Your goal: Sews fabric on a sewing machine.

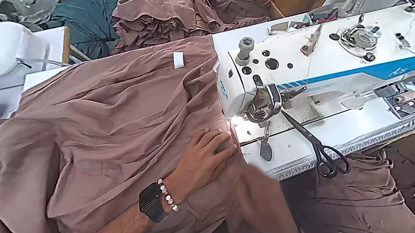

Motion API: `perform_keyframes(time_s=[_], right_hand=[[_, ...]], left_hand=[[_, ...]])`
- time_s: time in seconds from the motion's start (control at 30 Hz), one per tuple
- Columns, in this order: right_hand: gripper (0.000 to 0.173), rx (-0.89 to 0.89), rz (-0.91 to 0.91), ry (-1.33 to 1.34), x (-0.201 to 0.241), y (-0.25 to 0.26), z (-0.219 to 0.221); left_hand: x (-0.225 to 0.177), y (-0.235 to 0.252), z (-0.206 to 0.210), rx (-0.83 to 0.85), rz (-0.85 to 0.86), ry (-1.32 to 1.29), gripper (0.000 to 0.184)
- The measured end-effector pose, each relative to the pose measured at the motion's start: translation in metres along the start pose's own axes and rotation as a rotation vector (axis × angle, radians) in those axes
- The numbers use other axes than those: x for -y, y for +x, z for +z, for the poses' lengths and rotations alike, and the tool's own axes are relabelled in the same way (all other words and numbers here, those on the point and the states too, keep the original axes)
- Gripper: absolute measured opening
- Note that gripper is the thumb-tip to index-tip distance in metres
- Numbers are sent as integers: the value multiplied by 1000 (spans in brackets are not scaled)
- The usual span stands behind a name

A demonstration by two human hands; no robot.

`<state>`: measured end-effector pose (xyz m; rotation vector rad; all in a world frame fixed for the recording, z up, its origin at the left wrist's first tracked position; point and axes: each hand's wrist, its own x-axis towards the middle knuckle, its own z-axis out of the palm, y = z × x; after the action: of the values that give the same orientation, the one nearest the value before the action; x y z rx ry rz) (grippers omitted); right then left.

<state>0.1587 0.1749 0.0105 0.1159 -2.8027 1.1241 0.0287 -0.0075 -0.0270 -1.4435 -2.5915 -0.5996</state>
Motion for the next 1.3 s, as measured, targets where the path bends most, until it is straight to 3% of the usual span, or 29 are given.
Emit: perform_keyframes(time_s=[0.1, 0.37, 0.53, 0.63, 0.77, 0.9, 1.13, 1.3], right_hand=[[28, -211, 203, -141, -19, 50, 0], [28, -138, 395, -219, -11, 66, 8], [23, -108, 434, -226, -8, 73, 6], [28, -124, 386, -220, -13, 72, 6], [33, -192, 175, -378, -20, 63, 15], [32, -216, 16, -557, -20, 58, 21], [29, -141, -12, -668, -13, 74, 22], [30, -196, 73, -355, -25, 64, 10]], left_hand=[[-1, 1, 1, -5, 3, 17, 36], [0, 7, 1, -135, -111, -4, 26], [7, 21, 1, -78, -183, 83, 33], [9, 24, 4, -61, -202, 139, 38], [7, 23, 5, -49, -247, 191, 43], [9, 20, 4, -66, -175, 166, 37], [23, 31, 1, -77, -104, 154, 35], [16, 27, -4, -23, -38, 97, 37]])
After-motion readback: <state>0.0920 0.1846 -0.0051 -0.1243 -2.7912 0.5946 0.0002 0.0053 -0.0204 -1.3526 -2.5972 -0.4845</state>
